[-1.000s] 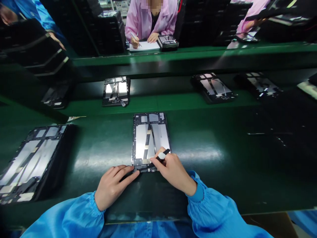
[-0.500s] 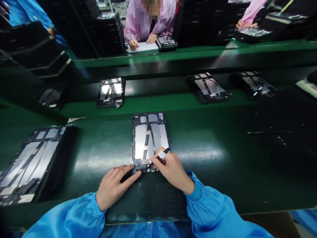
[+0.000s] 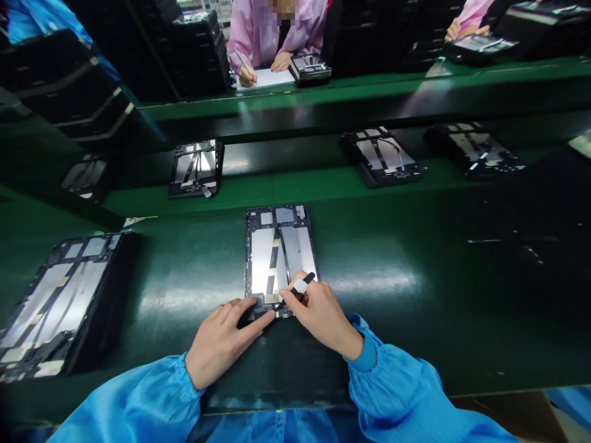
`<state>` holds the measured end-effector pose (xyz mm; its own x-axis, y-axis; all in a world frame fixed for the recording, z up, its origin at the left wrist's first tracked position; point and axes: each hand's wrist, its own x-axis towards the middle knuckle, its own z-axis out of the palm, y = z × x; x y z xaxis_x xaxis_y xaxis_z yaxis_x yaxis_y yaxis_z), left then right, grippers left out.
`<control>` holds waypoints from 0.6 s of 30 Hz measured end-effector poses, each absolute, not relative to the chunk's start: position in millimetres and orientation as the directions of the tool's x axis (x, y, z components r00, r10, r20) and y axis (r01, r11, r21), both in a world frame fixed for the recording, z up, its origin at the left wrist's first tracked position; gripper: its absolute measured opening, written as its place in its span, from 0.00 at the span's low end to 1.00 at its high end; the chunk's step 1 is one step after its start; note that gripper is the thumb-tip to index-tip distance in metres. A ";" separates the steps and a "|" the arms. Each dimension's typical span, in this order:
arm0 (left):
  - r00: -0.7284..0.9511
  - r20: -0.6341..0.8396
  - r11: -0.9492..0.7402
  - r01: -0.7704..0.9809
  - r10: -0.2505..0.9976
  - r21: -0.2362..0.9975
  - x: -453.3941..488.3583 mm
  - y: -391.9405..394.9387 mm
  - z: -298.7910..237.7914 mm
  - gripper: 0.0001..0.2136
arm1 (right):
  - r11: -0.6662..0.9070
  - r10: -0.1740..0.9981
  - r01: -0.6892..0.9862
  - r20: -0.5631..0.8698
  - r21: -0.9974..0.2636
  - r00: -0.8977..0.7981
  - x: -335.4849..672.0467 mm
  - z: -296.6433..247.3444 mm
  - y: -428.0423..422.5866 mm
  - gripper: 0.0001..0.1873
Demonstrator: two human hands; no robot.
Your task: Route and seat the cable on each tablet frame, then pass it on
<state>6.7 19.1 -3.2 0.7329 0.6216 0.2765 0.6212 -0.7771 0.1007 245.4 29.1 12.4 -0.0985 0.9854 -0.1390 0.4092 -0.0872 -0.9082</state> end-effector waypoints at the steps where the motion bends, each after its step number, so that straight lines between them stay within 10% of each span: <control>1: 0.740 0.284 -0.790 0.597 0.609 0.139 4.3 21.2 -3.0 0.17 | -0.084 0.987 0.411 -0.133 -0.908 -0.092 245.6 11.6 29.0 0.12; 5: 0.747 0.361 -0.830 0.502 0.558 0.242 -7.7 26.6 -1.7 0.13 | -0.039 0.992 0.355 -0.078 -0.934 -0.097 246.6 9.8 27.9 0.13; 10: 0.809 0.337 -0.871 0.484 0.482 0.083 19.6 38.5 1.1 0.16 | 0.219 0.937 0.376 0.302 -0.900 0.177 250.6 3.8 20.3 0.09; 18: 0.590 0.199 -0.609 0.792 0.782 0.045 95.2 221.8 -2.2 0.17 | 0.284 0.919 0.401 0.367 -0.871 0.146 247.7 -25.4 29.2 0.09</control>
